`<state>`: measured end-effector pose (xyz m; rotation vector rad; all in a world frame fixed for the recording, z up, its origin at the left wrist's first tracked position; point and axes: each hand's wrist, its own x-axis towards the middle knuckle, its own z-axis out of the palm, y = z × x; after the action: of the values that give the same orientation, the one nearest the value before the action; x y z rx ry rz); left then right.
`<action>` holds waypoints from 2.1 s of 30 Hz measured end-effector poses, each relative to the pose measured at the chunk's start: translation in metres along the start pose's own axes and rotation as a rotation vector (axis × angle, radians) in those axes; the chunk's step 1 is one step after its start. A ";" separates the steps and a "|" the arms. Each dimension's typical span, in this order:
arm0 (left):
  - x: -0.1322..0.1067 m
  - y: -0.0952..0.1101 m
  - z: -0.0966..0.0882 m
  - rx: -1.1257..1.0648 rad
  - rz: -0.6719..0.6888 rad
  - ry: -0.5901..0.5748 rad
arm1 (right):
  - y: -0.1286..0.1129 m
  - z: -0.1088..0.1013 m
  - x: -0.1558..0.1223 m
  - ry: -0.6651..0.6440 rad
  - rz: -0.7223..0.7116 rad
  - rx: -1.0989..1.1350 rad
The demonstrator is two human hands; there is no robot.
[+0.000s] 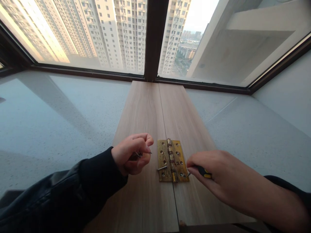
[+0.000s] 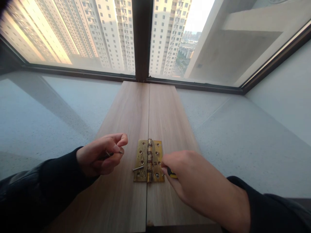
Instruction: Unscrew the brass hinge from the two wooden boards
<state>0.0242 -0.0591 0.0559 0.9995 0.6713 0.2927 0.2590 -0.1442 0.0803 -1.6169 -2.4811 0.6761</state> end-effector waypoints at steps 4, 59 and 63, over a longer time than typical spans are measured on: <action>0.001 0.000 -0.001 0.043 0.038 -0.007 | 0.001 -0.002 0.002 -0.015 0.017 -0.003; 0.038 -0.005 0.069 1.824 0.647 0.015 | 0.026 -0.045 0.021 0.230 -0.011 -0.035; 0.040 -0.003 0.084 1.794 0.650 0.035 | 0.035 -0.041 0.041 0.249 0.032 0.047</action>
<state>0.1086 -0.0972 0.0688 2.9525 0.5098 0.2143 0.2842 -0.0828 0.0965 -1.6178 -2.2517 0.4977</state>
